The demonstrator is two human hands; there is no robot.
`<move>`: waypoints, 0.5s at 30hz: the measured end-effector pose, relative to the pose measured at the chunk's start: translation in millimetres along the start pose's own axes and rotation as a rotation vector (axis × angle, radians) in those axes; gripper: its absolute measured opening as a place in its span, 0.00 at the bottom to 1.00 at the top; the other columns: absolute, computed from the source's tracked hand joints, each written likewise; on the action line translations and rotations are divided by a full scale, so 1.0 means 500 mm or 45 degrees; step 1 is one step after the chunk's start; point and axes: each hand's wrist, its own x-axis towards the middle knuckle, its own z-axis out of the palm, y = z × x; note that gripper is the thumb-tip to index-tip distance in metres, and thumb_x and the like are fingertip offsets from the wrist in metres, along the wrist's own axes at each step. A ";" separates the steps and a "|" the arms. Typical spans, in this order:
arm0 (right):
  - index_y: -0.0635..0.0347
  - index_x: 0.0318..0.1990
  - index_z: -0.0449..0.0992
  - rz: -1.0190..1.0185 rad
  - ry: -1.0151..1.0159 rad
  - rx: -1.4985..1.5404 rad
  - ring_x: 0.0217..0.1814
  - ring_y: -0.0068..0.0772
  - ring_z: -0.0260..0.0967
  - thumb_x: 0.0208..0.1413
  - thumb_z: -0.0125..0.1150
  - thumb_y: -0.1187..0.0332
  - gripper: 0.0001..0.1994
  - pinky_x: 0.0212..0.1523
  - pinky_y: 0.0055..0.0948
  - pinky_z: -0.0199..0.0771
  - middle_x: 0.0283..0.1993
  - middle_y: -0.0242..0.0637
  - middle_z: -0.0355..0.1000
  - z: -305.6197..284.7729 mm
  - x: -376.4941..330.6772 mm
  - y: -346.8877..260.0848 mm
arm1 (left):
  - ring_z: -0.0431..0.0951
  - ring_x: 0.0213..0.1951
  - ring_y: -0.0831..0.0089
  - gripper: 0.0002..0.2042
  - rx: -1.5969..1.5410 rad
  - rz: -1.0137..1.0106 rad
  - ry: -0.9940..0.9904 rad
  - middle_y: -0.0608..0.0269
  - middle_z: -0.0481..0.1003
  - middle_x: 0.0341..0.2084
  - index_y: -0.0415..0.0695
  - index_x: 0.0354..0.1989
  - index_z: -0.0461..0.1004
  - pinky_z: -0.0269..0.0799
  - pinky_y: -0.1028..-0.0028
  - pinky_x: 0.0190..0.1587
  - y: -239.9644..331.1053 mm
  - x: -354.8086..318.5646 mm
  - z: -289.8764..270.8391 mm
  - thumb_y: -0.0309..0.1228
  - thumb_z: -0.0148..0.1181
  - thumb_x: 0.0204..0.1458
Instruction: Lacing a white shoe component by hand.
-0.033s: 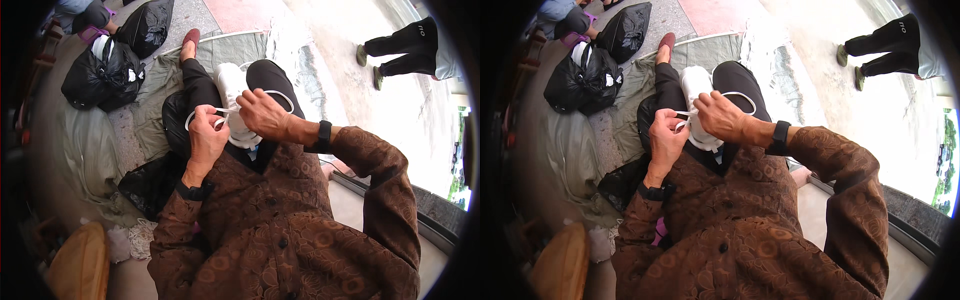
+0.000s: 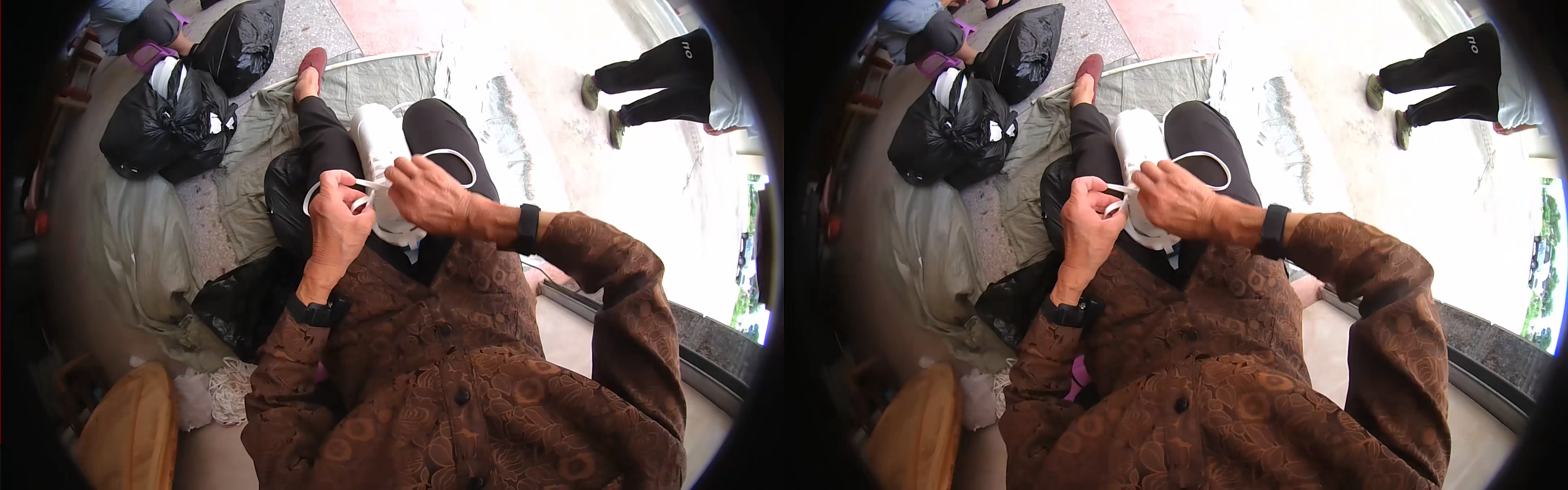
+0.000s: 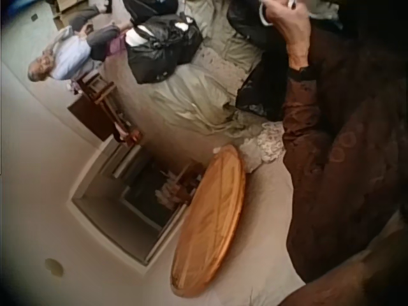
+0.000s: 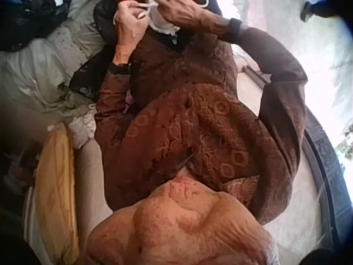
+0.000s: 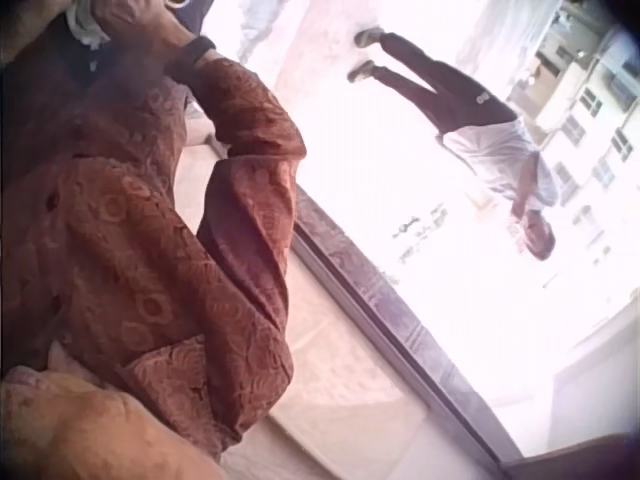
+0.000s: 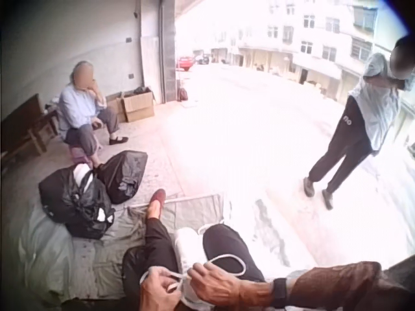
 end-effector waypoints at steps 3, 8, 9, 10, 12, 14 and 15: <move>0.66 0.33 0.70 0.059 0.171 0.461 0.36 0.39 0.66 0.51 0.55 0.67 0.09 0.33 0.36 0.70 0.32 0.42 0.65 -0.026 0.008 -0.101 | 0.78 0.23 0.74 0.20 -0.170 -0.013 -0.018 0.57 0.79 0.23 0.36 0.41 0.63 0.73 0.75 0.30 -0.032 0.007 -0.023 0.19 0.65 0.40; 0.66 0.33 0.71 0.506 0.002 0.316 0.34 0.43 0.74 0.53 0.55 0.68 0.09 0.32 0.37 0.76 0.32 0.45 0.70 0.042 0.040 -0.071 | 0.78 0.23 0.74 0.21 -0.480 -0.170 -0.093 0.55 0.79 0.24 0.35 0.41 0.62 0.74 0.76 0.31 -0.045 0.017 -0.019 0.18 0.69 0.42; 0.66 0.34 0.71 0.469 0.018 0.278 0.34 0.44 0.75 0.53 0.56 0.67 0.09 0.32 0.37 0.76 0.32 0.46 0.71 0.051 0.055 -0.076 | 0.79 0.26 0.74 0.19 -0.489 -0.175 -0.101 0.55 0.79 0.25 0.36 0.40 0.63 0.75 0.76 0.32 -0.040 0.014 -0.021 0.18 0.69 0.44; 0.66 0.34 0.72 0.432 0.035 0.240 0.34 0.44 0.75 0.53 0.57 0.66 0.10 0.32 0.38 0.77 0.32 0.47 0.72 0.056 0.065 -0.077 | 0.79 0.26 0.74 0.19 -0.488 -0.172 -0.101 0.55 0.79 0.25 0.36 0.40 0.63 0.75 0.76 0.32 -0.040 0.010 -0.019 0.18 0.69 0.44; 0.63 0.34 0.74 0.445 0.056 0.262 0.34 0.43 0.75 0.52 0.59 0.67 0.08 0.31 0.38 0.76 0.33 0.46 0.75 0.049 0.071 -0.066 | 0.79 0.34 0.77 0.21 -0.395 -0.094 0.014 0.55 0.77 0.32 0.39 0.40 0.64 0.77 0.78 0.36 -0.046 -0.007 -0.014 0.17 0.71 0.42; 0.60 0.33 0.76 0.884 -0.308 1.035 0.33 0.40 0.75 0.48 0.62 0.71 0.06 0.31 0.40 0.74 0.36 0.43 0.77 -0.014 0.064 -0.059 | 0.72 0.29 0.54 0.14 0.277 0.591 0.233 0.53 0.69 0.29 0.39 0.30 0.68 0.71 0.63 0.33 0.006 -0.038 -0.032 0.14 0.64 0.36; 0.59 0.33 0.76 0.727 -0.237 1.317 0.35 0.39 0.75 0.46 0.63 0.73 0.06 0.31 0.40 0.73 0.37 0.40 0.78 -0.077 0.040 -0.078 | 0.71 0.31 0.52 0.13 0.277 0.621 0.154 0.56 0.69 0.28 0.40 0.28 0.69 0.70 0.64 0.34 0.027 -0.061 -0.043 0.14 0.63 0.33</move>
